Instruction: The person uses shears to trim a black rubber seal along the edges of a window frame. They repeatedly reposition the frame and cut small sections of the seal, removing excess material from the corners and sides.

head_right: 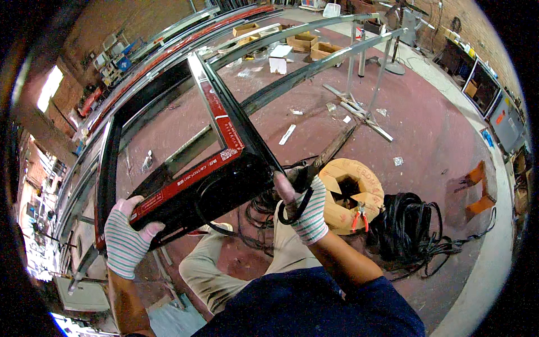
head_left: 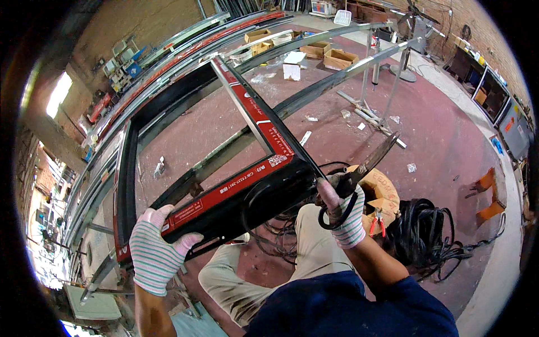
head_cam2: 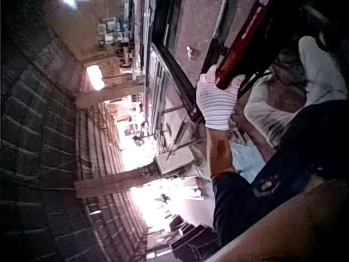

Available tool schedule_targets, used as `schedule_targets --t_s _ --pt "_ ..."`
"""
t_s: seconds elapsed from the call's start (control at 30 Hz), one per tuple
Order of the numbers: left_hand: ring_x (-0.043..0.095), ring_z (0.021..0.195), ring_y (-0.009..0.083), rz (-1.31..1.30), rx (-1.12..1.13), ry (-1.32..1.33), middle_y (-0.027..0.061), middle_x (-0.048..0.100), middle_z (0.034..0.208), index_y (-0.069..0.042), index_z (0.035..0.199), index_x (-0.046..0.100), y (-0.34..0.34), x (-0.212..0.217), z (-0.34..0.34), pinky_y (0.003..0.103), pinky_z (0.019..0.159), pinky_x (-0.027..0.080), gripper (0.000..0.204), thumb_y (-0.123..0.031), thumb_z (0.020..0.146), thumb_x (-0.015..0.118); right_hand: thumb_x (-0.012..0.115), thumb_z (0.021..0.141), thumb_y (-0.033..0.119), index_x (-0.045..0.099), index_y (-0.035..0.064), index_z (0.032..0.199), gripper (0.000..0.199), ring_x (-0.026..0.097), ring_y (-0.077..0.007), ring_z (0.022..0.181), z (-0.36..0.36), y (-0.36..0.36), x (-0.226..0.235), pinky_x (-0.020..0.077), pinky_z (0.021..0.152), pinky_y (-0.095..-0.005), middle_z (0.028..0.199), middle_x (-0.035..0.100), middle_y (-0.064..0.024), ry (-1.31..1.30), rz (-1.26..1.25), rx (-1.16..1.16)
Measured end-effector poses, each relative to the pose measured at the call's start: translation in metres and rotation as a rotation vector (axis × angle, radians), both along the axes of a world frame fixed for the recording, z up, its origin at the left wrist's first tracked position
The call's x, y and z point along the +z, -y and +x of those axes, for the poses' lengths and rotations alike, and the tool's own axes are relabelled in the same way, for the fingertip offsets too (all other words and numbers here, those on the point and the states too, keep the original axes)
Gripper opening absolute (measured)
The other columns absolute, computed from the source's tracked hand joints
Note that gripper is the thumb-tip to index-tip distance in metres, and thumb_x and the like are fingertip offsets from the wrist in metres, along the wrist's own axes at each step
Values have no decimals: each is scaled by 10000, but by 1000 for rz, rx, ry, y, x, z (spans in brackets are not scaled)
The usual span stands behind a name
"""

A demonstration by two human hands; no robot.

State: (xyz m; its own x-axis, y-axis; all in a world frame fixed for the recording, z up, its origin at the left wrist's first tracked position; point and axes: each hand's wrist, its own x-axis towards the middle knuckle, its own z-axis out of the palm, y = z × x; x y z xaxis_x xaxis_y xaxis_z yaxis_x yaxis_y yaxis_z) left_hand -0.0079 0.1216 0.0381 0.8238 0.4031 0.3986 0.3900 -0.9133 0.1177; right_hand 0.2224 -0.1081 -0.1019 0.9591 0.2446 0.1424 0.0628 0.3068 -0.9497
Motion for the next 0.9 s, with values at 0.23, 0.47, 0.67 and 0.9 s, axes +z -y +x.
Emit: schedule_targets --t_s 0.23,0.47,0.67,0.9 --pt "606 903 317 -61 85 -30 137 612 943 -11 1115 634 33 4 31 398 825 488 748 -581 667 816 768 863 175 596 72 798 211 527 -73 631 40 -3 -2 434 583 -246 694 588 31 -124 180 27" --pt "613 890 324 74 127 3 133 611 929 -5 1140 626 55 -3 63 388 824 494 679 -467 692 843 770 862 192 619 58 834 203 561 -94 637 80 3 -16 456 596 -262 718 619 3 -57 90 -11" --pt "576 1003 360 229 -222 357 161 597 1096 -34 1196 579 70 -28 32 469 879 492 432 -78 790 719 717 879 77 642 55 960 112 661 -174 880 11 7 -93 555 715 -314 1028 694 -116 78 219 310" --pt "629 791 287 -350 -353 324 90 653 881 -49 953 621 120 -126 27 401 769 500 203 -127 777 686 785 842 187 681 46 994 232 634 -195 786 -61 -12 -102 504 713 -328 899 689 -66 101 -67 467"
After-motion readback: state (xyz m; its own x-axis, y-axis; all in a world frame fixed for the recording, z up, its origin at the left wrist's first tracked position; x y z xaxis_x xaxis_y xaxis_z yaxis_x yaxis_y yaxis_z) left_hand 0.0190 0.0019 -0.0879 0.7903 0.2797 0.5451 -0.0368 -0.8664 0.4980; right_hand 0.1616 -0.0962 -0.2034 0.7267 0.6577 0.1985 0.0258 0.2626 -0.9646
